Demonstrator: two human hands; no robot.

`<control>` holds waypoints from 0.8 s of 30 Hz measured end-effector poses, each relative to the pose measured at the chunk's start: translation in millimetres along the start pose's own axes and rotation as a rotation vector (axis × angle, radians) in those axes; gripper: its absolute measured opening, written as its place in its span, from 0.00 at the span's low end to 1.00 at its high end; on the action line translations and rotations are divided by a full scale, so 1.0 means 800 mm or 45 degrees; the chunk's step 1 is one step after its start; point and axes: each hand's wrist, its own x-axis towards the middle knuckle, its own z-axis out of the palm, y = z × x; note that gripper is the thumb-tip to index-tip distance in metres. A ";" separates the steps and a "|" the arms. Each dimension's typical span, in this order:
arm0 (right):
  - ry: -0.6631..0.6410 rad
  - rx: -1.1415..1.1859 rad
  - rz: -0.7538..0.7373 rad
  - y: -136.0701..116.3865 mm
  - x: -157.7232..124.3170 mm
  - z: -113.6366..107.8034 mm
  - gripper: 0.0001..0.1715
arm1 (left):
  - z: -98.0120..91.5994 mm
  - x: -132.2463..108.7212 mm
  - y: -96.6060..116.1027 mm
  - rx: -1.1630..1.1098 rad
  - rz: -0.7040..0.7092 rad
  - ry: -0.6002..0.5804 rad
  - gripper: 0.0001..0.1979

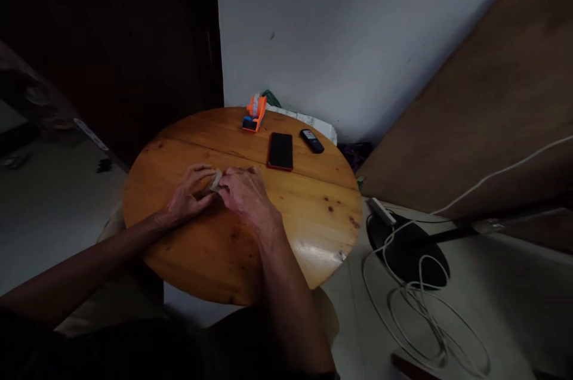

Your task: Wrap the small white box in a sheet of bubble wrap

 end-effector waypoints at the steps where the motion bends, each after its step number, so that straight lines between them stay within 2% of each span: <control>1: -0.003 0.017 -0.004 0.001 -0.001 -0.002 0.09 | -0.001 0.000 0.000 0.015 0.008 -0.025 0.19; 5: 0.028 0.116 0.003 0.013 -0.007 -0.007 0.10 | -0.001 -0.002 -0.001 0.030 0.018 -0.049 0.13; 10: 0.148 0.174 0.026 0.024 -0.010 -0.003 0.15 | -0.001 -0.003 0.001 0.035 -0.026 -0.060 0.14; 15: 0.067 0.111 -0.022 0.016 -0.009 0.004 0.12 | 0.000 -0.005 -0.003 0.036 -0.025 -0.073 0.13; 24: 0.083 0.088 -0.111 0.014 -0.009 0.003 0.11 | -0.001 -0.005 -0.006 -0.004 -0.033 -0.095 0.11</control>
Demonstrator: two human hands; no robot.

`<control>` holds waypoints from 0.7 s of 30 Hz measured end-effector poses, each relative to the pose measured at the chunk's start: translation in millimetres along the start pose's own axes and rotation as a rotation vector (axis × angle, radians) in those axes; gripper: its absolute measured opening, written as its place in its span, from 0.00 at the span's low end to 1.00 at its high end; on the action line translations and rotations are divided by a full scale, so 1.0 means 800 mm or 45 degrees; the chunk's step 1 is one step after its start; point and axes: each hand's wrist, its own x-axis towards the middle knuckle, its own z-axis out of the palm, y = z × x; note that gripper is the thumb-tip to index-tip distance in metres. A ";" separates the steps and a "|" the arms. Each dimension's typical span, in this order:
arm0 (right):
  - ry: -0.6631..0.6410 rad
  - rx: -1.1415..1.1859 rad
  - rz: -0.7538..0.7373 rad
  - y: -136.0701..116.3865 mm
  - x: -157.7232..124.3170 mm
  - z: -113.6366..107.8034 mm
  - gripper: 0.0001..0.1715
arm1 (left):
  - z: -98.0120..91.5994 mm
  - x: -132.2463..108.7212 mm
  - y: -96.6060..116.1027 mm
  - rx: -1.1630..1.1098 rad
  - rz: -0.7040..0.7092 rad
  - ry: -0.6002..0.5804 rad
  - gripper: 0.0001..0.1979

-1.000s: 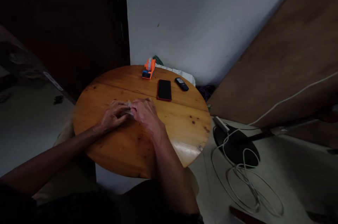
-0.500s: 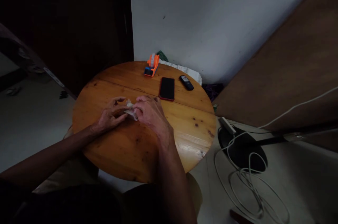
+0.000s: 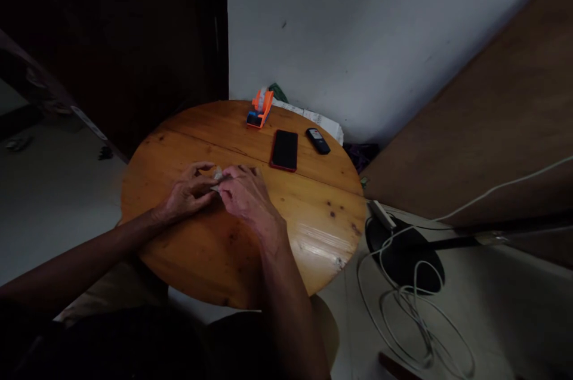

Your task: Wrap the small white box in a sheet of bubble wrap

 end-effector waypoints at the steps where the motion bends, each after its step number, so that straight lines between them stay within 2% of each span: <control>1: 0.001 0.005 0.001 0.000 0.001 0.000 0.11 | 0.000 0.000 0.000 0.002 -0.001 0.002 0.11; 10: -0.003 0.107 0.022 -0.005 0.004 0.004 0.12 | 0.000 0.000 -0.001 0.034 0.032 0.010 0.10; 14: 0.146 0.425 0.061 0.008 0.003 -0.002 0.12 | -0.001 0.002 0.003 0.055 0.012 0.009 0.12; 17: 0.285 0.487 0.153 0.021 0.002 -0.002 0.12 | -0.001 0.002 0.005 0.055 -0.002 0.011 0.12; 21: 0.257 0.433 0.169 0.024 0.004 0.004 0.10 | -0.001 0.002 0.006 0.044 0.008 0.013 0.12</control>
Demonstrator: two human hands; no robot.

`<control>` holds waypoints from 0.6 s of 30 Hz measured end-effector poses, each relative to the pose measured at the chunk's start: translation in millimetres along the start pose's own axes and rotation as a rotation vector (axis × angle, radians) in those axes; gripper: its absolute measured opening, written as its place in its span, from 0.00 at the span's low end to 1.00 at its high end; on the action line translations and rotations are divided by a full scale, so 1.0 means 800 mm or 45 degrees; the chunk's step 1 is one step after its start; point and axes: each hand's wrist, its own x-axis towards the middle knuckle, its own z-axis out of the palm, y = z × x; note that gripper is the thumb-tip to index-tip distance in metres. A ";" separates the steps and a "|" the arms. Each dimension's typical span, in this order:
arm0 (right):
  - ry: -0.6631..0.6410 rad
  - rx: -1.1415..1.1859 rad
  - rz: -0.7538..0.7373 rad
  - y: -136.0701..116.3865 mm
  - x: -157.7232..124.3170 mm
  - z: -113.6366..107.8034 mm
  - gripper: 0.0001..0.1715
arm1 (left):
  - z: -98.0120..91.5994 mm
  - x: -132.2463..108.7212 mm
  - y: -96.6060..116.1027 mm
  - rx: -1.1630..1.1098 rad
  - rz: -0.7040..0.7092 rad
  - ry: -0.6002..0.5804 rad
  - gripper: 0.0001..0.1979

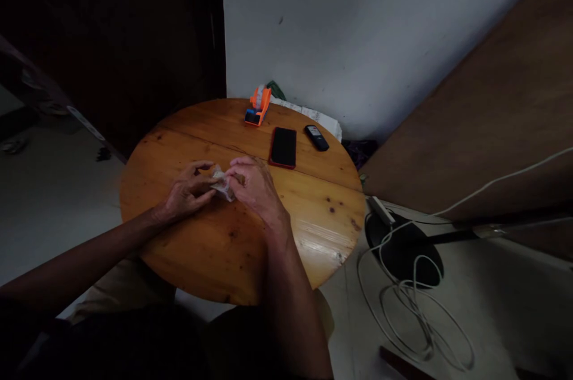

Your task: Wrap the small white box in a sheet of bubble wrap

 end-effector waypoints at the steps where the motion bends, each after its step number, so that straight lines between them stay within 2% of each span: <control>1: -0.009 -0.014 0.006 0.000 0.001 0.003 0.09 | 0.000 0.000 0.000 -0.001 0.005 -0.008 0.12; 4: 0.047 -0.057 0.066 0.000 0.003 0.014 0.10 | 0.000 -0.001 0.000 -0.003 0.037 -0.007 0.14; 8: 0.083 -0.048 0.177 0.007 0.006 0.035 0.27 | 0.000 -0.001 0.002 0.002 0.060 0.012 0.13; 11: 0.036 0.005 0.230 0.011 0.008 0.050 0.35 | 0.000 0.000 0.004 -0.001 0.034 0.005 0.13; 18: -0.009 0.197 0.332 0.013 0.005 0.056 0.37 | 0.003 0.000 0.001 -0.035 0.011 0.019 0.12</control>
